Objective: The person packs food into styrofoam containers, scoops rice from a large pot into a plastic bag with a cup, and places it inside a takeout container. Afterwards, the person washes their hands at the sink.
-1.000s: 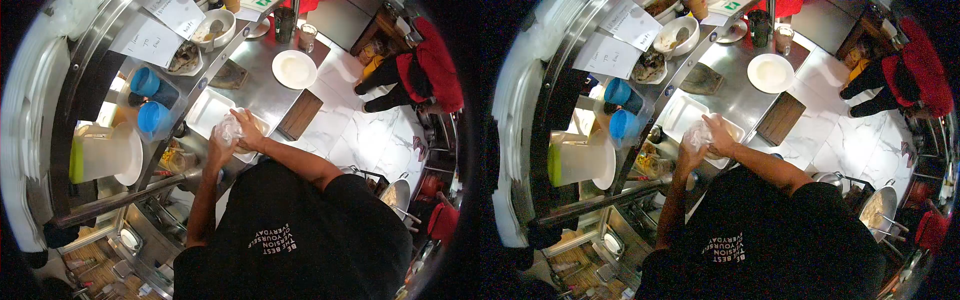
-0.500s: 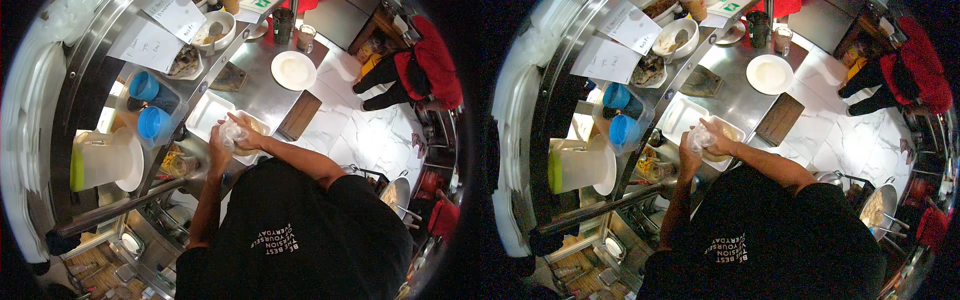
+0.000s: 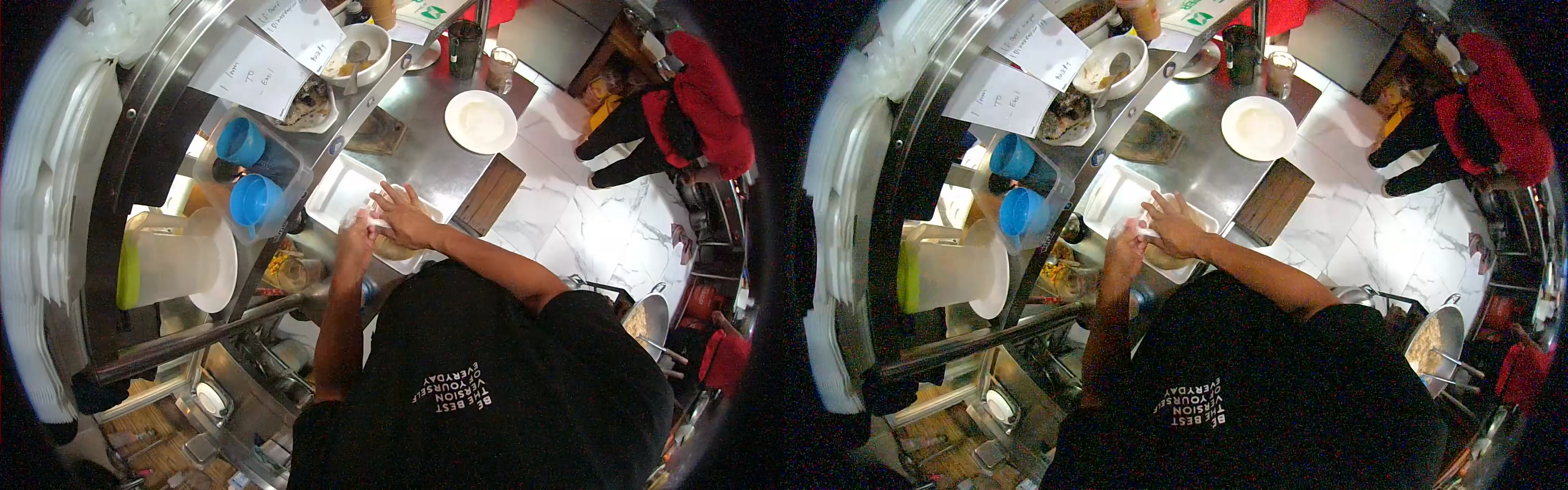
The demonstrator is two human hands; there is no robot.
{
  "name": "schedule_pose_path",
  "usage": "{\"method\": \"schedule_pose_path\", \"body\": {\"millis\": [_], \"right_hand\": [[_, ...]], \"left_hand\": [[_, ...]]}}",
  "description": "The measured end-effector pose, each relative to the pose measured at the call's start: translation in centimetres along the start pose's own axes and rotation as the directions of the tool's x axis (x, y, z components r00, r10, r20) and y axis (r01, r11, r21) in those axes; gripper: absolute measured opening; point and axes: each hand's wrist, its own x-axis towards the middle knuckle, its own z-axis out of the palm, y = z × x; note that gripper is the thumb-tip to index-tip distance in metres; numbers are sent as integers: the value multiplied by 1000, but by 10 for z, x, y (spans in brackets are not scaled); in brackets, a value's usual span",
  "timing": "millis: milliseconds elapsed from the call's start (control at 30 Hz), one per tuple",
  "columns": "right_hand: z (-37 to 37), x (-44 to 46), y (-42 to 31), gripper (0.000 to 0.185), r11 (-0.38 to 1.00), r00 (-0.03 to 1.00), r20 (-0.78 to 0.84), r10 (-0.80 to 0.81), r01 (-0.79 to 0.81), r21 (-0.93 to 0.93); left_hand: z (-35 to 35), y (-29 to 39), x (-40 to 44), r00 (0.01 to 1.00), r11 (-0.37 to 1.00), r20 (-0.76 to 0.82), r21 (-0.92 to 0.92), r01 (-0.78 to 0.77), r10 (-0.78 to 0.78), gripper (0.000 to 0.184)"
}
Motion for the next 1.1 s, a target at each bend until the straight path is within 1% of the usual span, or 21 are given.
{"method": "schedule_pose_path", "body": {"millis": [33, 133, 233, 333, 433, 467, 500, 533, 567, 600, 633, 667, 700, 767, 800, 900, 967, 1000, 1067, 1100], "right_hand": [[-4, -1, -2, 41, 1000, 1000, 10, 0, 0, -29], [-10, -5, -5, 37, 996, 1000, 27, -8, 10, -89], [-12, -7, -9, 34, 996, 999, 18, -33, 34, -78], [-15, -12, -8, 31, 997, 999, 6, -49, 49, -54], [-15, -15, -7, 28, 997, 998, 28, -57, 58, -44], [-19, -16, -8, 27, 997, 998, 47, -49, 51, -49], [-22, -17, -9, 27, 997, 997, 67, -42, 45, -57], [-24, -18, -8, 27, 998, 997, 75, -22, 26, -54], [-25, -17, -8, 27, 999, 997, 83, -4, 8, -51], [-26, -16, -8, 28, 999, 996, 92, 11, -6, -46], [-27, -14, -8, 28, 999, 995, 100, 2, 2, -37], [-29, -14, -8, 29, 1000, 994, 109, -6, 9, -28], [-30, -15, -9, 29, 1000, 993, 121, -14, 16, -19], [-9, -13, 3, 30, 995, 995, 28, -92, 93, -21], [1, -13, 10, 30, 991, 991, -20, -131, 130, -24], [-19, -14, 8, 32, 981, 981, 137, -139, 155, -113], [-27, -18, 6, 31, 987, 985, 94, -144, 149, -56], [-29, -18, 6, 31, 988, 987, 71, -147, 150, -28], [-25, -18, 8, 29, 988, 988, 30, -153, 154, -24], [-23, -19, 10, 28, 988, 988, 11, -152, 152, -21]], "left_hand": [[-5, -5, 2, 999, 990, -19, -140, 35, -38, 14], [-18, -8, 10, 992, 930, 78, -347, 123, -102, 11], [-21, -10, 12, 993, 909, 57, -400, 118, -104, 10], [-24, -11, 13, 993, 914, 62, -388, 116, -100, 10], [-29, -18, 12, 996, 974, -49, -216, 65, -78, 19], [-14, -10, 1, 989, 999, -143, 25, -21, 24, 24], [1, -5, -11, 968, 959, -208, 270, -85, 144, 30], [18, 3, -25, 931, 857, -240, 501, -123, 274, 37], [27, 7, -35, 852, 634, -99, 713, -300, 514, 42], [34, 11, -44, 722, 327, 97, 845, -423, 685, 48], [40, 17, -52, 559, -25, 326, 878, -478, 762, 54], [42, 26, -59, 618, -182, 486, 853, -490, 618, 62], [40, 22, -59, 653, -309, 561, 827, -469, 510, 62], [36, 15, -59, 719, -544, 642, 717, -437, 268, 62], [38, 14, -60, 735, -539, 626, 726, -427, 261, 47], [22, 16, -53, 885, -456, 449, 817, -353, 119, 27], [10, 13, -49, 920, -250, 385, 900, -358, 67, 20], [3, 12, -46, 933, -145, 357, 926, -348, 39, 21], [-22, 13, -33, 860, 114, 509, 853, -510, 43, 20], [-30, 9, -28, 861, 254, 506, 828, -501, 50, 21]]}}
